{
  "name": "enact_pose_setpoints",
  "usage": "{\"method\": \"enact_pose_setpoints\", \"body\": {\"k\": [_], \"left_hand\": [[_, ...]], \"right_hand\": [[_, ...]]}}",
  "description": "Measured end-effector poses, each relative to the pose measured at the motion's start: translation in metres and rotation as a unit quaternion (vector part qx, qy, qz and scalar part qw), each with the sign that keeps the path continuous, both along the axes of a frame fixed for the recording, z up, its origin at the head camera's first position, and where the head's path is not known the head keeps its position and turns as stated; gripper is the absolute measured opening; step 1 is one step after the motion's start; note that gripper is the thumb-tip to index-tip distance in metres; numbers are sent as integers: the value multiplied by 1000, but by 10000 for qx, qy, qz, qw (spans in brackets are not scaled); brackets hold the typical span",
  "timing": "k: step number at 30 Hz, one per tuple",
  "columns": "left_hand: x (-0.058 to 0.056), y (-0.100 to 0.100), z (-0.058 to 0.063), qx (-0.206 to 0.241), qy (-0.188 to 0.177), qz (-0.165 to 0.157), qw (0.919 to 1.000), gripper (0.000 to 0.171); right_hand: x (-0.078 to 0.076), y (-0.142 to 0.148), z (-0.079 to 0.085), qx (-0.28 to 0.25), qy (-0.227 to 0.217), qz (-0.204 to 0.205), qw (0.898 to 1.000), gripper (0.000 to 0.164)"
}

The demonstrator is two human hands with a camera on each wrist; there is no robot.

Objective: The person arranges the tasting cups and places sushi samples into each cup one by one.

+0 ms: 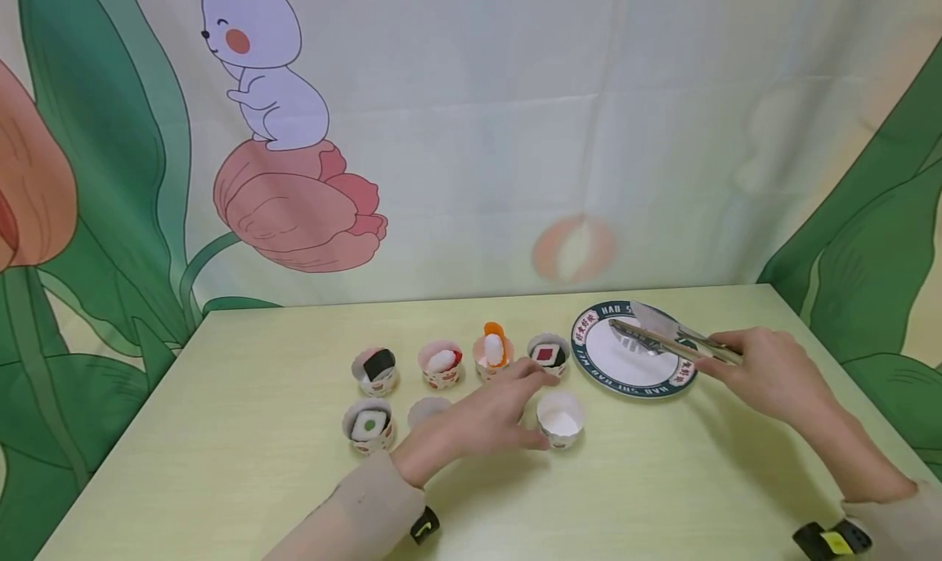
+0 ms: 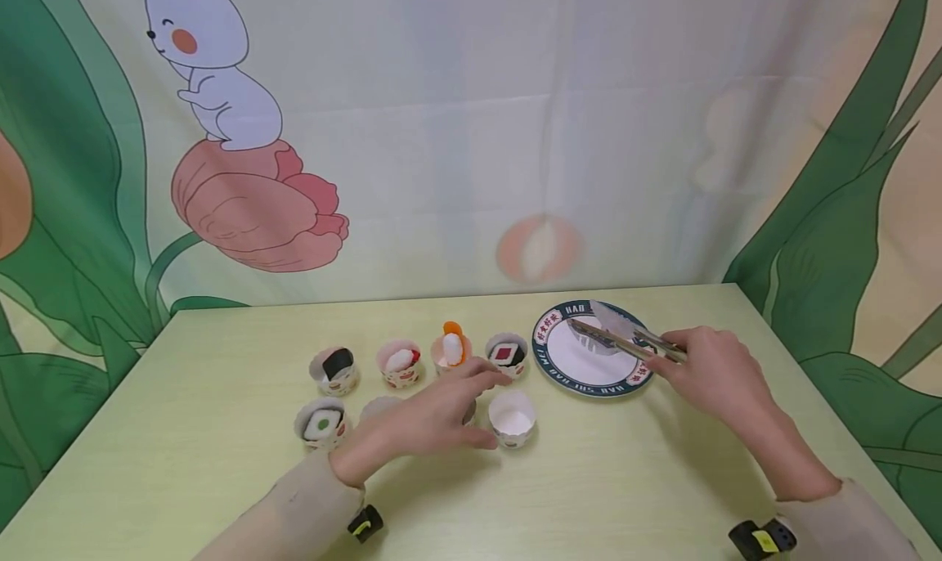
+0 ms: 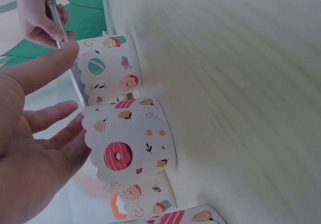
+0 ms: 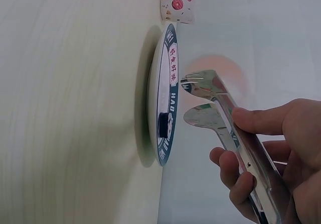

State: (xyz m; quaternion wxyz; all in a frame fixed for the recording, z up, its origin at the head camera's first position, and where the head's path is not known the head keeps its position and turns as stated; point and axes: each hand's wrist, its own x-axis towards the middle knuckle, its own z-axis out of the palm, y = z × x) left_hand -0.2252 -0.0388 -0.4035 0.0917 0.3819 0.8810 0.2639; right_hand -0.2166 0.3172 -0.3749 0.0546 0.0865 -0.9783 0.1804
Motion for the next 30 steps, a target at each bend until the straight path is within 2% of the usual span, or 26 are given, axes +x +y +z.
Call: {"method": "enact_pose_setpoints", "body": {"k": [5, 13, 30], "left_hand": [[0, 4, 0, -123, 2, -13, 9999, 70], [-2, 13, -4, -409, 292, -13, 9987, 70], [-4, 20, -4, -658, 364, -56, 9972, 66]], "right_hand": [[-3, 3, 0, 71, -41, -81, 9999, 58], [-5, 8, -2, 67, -175, -136, 9997, 55], [-8, 13, -5, 12, -355, -165, 9992, 55]]}}
